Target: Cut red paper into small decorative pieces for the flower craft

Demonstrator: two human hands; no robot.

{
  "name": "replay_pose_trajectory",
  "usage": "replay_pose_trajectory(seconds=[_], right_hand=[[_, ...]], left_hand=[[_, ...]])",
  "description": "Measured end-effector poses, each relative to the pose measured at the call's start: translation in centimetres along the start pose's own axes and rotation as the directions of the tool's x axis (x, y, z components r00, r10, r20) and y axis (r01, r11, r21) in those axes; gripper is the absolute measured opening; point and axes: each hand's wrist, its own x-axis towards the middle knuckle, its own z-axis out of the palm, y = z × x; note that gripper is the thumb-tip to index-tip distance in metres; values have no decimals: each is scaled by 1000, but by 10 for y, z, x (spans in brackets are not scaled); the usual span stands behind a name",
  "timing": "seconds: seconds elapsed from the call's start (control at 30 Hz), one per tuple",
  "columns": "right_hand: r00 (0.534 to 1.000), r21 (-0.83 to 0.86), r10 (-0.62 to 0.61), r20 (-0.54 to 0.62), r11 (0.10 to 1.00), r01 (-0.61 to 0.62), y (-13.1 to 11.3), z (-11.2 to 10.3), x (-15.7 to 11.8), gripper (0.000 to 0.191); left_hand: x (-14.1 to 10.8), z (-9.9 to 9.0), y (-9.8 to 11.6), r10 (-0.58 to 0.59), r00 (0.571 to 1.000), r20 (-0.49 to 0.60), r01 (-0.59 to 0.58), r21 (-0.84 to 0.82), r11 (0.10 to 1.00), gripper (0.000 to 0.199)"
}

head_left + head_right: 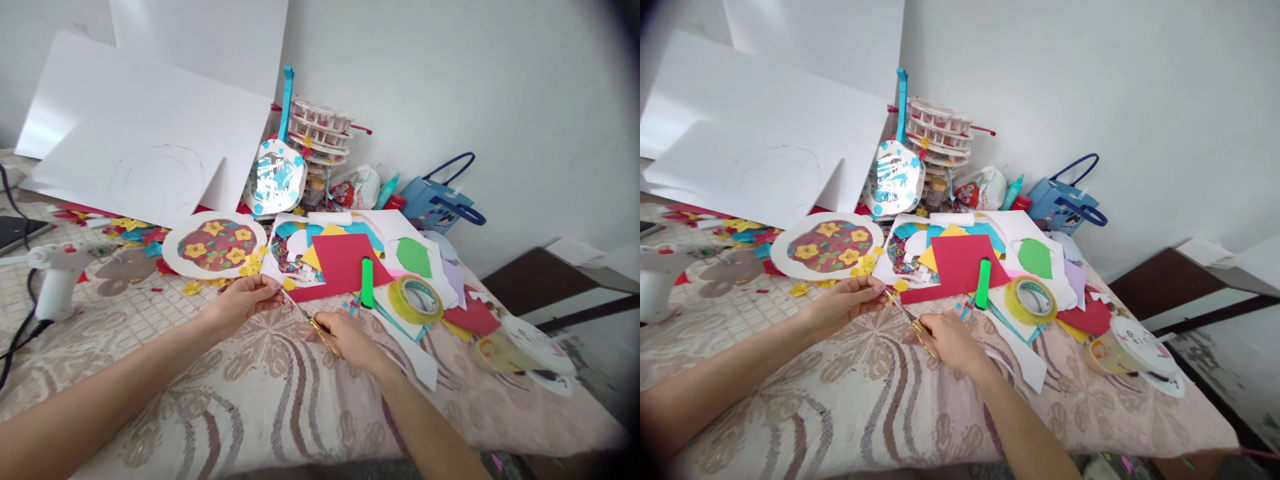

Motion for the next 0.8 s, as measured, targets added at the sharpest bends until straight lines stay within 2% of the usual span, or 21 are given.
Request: replay_pose_trajectory(seconds=[0.2,0.8], right_hand=[[998,-62,-8,-63,998,4,1,3,1,32],[995,-229,19,-101,973,-42,1,3,0,40]], left_hand=[[0,0,0,8,1000,-17,-8,-14,1000,4],[1,-1,0,-6,1000,-22,6,-15,1000,4]])
